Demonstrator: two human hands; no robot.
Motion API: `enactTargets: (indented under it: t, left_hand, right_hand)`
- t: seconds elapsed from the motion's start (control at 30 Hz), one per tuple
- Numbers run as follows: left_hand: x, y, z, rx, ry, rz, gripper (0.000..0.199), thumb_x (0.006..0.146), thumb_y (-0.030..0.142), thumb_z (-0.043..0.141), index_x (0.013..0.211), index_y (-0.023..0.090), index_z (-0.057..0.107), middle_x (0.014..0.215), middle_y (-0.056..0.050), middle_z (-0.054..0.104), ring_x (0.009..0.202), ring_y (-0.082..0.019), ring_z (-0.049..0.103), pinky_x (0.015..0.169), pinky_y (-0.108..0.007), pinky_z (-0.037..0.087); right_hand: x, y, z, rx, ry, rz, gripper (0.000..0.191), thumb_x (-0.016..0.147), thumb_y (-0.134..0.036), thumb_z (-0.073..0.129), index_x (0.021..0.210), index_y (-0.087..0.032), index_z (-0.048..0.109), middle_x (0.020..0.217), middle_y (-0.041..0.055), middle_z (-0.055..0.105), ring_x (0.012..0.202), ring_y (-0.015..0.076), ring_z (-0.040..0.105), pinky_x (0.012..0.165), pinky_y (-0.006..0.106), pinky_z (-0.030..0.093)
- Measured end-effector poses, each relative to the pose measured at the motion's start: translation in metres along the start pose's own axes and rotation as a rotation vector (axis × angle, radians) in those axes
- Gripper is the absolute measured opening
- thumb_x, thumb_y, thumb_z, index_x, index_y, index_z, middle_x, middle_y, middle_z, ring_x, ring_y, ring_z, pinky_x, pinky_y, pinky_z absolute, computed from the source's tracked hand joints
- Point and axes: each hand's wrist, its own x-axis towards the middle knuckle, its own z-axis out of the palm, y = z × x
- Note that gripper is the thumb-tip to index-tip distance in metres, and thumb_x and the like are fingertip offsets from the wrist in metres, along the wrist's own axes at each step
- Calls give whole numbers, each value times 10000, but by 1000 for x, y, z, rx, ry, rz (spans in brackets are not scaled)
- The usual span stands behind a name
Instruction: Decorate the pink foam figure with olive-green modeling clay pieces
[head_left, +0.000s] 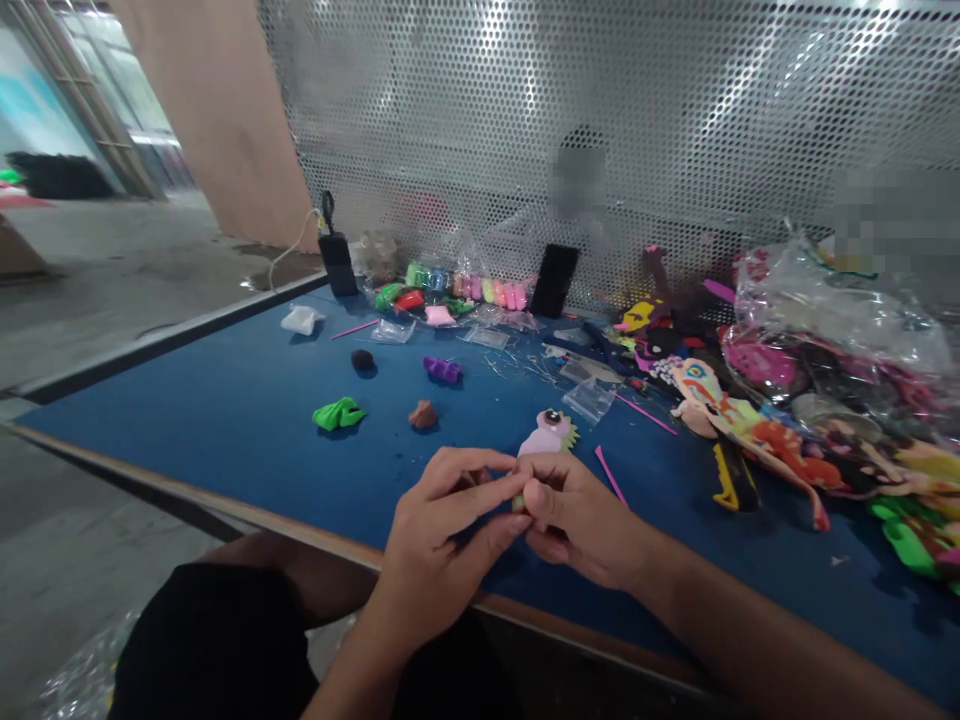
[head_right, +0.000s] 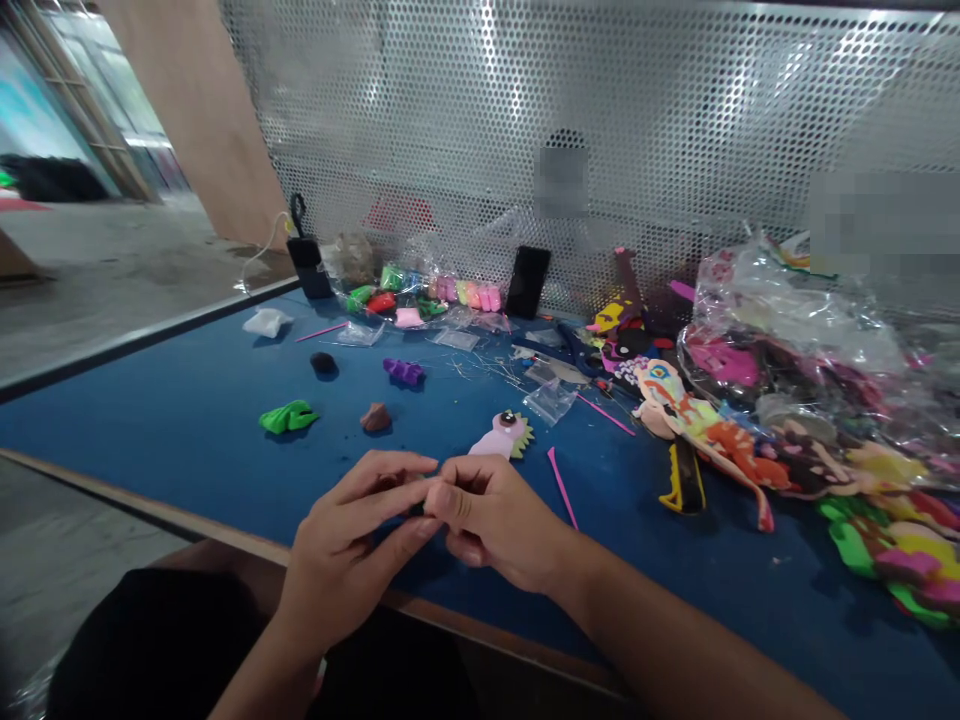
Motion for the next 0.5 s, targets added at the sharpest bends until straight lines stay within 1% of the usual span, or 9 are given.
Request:
enactTargets:
  t: [0.07,0.13,0.23,0.3,0.37,0.43,0.5]
  left_hand:
    - [0,0,0,-21,18,40,296,870,173,706,1141,287,739,1124,-66,716,949,-183,658,775,-312,560]
    - [0,0,-1,-27,12,46,282,881,169,691,1130,291,745,1126,-62,717,949,-178,652,786,-313,558]
    - [0,0,-2,-21,6,-3,235,878,162,700,1063,289,768,1067,-48,728,933,-165,665,787,-287,558]
    - [-1,1,-3,-14,27,-51,185,854,166,732,997,272,781,1006,-43,728,902,-157,681,773,-263,562]
    - [-1,0,-3,-7,70,-92,148,837,164,749,946,257,784,956,-41,722,859,-153,691,745,-248,568]
    - [-2,0,-3,-1,110,-120,141,834,162,747,935,252,783,928,-42,716,820,-152,694,707,-243,570]
    - [-1,0,-3,13,116,-130,152,839,161,736,952,252,785,924,-48,714,808,-156,692,692,-247,571]
  right_hand:
    - [0,0,0,29,-17,46,572,666,-650,832,692,-170,523,500,-97,440,350,22,336,344,160,220]
    - [0,1,-1,40,-24,55,571,665,-648,834,694,-169,524,494,-105,421,348,18,324,345,158,221]
    - [0,1,-1,33,-24,25,551,690,-621,835,682,-172,514,467,-114,394,343,21,333,347,152,214]
    - [0,0,0,24,-6,7,542,709,-626,818,694,-167,531,482,-105,420,341,21,340,340,152,202]
    - [-2,-1,2,29,10,29,513,752,-624,786,733,-158,571,516,-87,465,339,24,351,323,156,179]
    - [-2,-3,3,45,27,63,452,798,-574,771,783,-147,620,535,-76,492,333,25,351,308,161,159]
    - [-2,-4,3,63,53,58,384,806,-497,791,783,-142,647,513,-80,481,326,23,331,307,164,160]
